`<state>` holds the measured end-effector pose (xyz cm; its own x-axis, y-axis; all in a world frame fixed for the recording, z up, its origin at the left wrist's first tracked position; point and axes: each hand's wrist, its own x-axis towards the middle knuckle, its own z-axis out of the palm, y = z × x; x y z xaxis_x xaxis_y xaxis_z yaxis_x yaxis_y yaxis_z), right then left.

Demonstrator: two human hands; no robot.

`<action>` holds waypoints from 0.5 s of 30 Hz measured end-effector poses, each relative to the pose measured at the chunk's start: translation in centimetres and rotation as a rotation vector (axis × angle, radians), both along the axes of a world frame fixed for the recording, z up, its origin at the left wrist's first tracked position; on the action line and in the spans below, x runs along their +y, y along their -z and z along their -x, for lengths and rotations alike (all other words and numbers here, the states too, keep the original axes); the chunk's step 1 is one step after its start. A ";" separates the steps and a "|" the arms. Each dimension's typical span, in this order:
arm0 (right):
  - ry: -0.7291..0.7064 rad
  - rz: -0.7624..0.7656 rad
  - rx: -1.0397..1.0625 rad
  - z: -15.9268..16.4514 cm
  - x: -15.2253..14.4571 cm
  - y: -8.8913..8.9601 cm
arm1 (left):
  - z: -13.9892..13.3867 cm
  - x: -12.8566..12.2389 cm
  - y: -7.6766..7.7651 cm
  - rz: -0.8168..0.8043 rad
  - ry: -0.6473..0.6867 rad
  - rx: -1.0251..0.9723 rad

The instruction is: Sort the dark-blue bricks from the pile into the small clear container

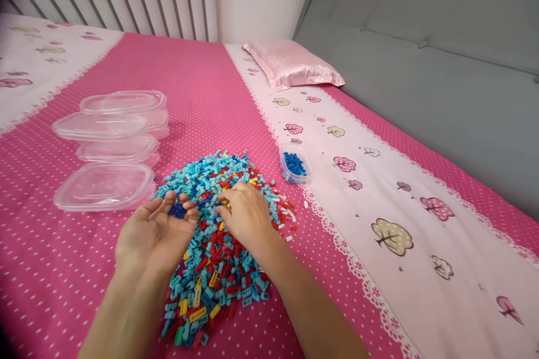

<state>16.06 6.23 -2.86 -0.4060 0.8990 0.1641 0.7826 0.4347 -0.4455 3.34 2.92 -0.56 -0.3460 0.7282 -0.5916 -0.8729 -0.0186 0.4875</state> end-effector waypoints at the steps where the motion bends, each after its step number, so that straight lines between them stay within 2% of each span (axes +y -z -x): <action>1: -0.006 0.017 -0.018 0.1 0.0 0.1 | 0.0 0.0 0.1 0.000 0.001 0.001; 5: -0.023 0.051 -0.024 0.2 -0.1 0.2 | -0.1 0.1 0.2 0.005 0.000 0.006; 15: -0.017 0.014 0.048 0.2 -0.1 0.3 | -0.1 0.1 0.1 -0.002 0.005 0.002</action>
